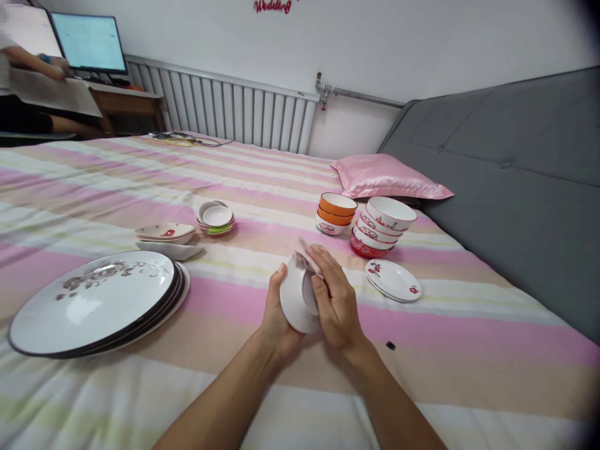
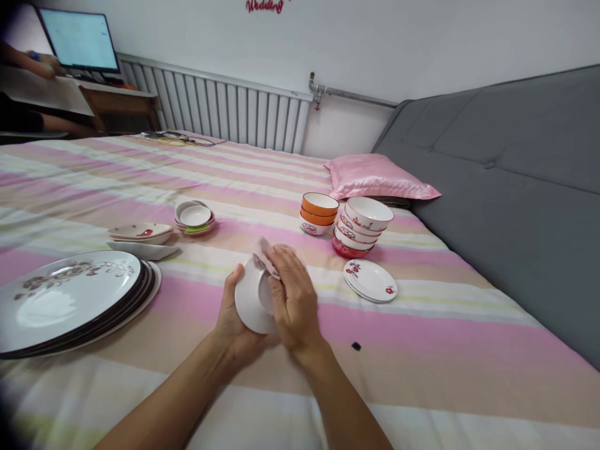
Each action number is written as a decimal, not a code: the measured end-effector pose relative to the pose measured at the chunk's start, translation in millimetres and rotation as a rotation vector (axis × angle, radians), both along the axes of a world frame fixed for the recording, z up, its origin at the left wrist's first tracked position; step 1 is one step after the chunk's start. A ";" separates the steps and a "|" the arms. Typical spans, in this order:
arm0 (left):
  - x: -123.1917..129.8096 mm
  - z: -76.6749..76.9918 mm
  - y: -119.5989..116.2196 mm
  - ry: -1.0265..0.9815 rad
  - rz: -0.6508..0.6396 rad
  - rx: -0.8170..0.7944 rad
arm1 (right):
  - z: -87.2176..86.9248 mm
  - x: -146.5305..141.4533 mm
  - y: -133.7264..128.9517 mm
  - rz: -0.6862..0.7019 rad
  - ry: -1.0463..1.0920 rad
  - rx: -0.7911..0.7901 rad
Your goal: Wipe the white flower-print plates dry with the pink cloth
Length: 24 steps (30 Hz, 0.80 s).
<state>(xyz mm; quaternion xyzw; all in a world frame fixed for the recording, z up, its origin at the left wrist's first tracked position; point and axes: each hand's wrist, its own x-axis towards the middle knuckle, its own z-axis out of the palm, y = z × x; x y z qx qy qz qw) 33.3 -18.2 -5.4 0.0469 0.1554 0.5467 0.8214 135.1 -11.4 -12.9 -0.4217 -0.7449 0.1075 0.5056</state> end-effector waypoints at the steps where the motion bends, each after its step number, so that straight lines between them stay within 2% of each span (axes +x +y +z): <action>1: -0.4 0.0 0.1 0.001 0.008 0.003 | -0.9 0.3 0.7 -0.012 0.027 -0.011; 7: -4.5 2.8 1.8 0.036 0.086 0.002 | -8.1 1.0 3.5 -0.071 0.083 -0.138; 12: -8.8 4.3 4.8 -0.048 0.106 0.035 | -12.8 -2.4 3.0 -0.125 0.024 -0.175; 18: -17.2 0.1 9.9 -0.202 0.078 0.052 | -15.9 -7.8 0.7 -0.150 -0.091 -0.137; 24: -21.8 -5.5 14.1 -0.226 0.106 0.132 | -14.8 -12.4 -3.3 -0.152 -0.178 -0.071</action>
